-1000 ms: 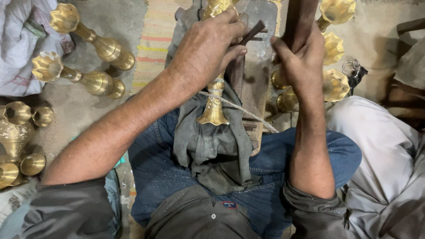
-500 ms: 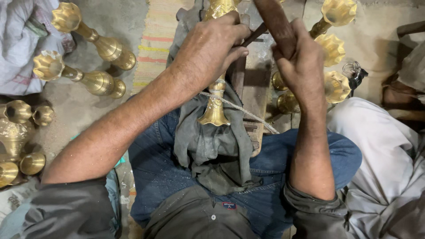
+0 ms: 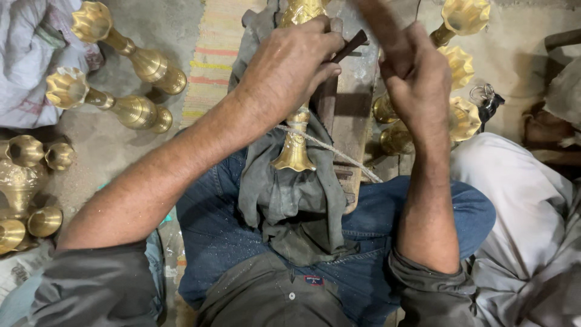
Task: The person sits on the floor holding a chisel against a brass vase resting on their lap and repeatedly strikes the chisel with a wooden mallet, working the embossed pattern around the vase's surface. Finished brass vases and bowls lie on the floor around them.
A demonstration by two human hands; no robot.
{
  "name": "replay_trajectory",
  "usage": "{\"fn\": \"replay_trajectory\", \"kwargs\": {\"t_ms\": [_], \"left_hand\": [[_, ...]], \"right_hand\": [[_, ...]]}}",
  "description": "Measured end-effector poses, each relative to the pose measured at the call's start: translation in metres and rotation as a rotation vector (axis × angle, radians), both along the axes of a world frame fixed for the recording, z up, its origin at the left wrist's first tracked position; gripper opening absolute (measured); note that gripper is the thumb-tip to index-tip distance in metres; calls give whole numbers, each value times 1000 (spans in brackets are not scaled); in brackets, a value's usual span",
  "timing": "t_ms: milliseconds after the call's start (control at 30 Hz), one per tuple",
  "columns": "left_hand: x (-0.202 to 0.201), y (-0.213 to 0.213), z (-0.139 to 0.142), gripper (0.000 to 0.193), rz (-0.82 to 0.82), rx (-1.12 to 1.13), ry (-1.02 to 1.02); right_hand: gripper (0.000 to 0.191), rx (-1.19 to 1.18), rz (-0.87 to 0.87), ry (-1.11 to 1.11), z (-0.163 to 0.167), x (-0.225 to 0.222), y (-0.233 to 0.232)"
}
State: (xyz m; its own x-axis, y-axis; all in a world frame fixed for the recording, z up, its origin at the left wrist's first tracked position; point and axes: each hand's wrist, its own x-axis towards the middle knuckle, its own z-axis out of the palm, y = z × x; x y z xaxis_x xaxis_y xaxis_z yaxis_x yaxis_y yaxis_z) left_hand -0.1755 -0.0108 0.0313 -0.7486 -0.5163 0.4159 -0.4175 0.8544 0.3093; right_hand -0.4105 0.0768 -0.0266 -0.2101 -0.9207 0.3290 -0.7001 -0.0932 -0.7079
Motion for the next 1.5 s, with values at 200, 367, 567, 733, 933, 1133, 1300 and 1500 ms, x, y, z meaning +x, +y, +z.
{"fn": "replay_trajectory", "kwargs": {"t_ms": [200, 367, 567, 733, 933, 1133, 1300, 1500], "left_hand": [[-5, 1, 6, 31, 4, -26, -12], [10, -10, 16, 28, -86, 203, 139], [27, -9, 4, 35, -77, 229, 234], [24, -4, -3, 46, -124, 196, 235], [24, -1, -1, 41, -117, 234, 201], [23, 3, 2, 39, -170, 121, 232], [21, 4, 0, 37, -134, 80, 150], [19, -2, -2, 30, -135, 148, 109]], "right_hand": [[41, -141, 133, 61, 3, 5, -3], [46, 80, -116, -610, 13, 10, -7], [36, -35, -34, -117, 13, 5, -4], [38, -26, -27, -82, 10, 7, -3], [37, -71, -29, 45, 14, 7, -1], [33, -85, -74, 148, 20, 7, 6], [36, -118, 35, -75, 24, 3, 5], [29, -220, 17, 156, 23, 1, 10]]}}
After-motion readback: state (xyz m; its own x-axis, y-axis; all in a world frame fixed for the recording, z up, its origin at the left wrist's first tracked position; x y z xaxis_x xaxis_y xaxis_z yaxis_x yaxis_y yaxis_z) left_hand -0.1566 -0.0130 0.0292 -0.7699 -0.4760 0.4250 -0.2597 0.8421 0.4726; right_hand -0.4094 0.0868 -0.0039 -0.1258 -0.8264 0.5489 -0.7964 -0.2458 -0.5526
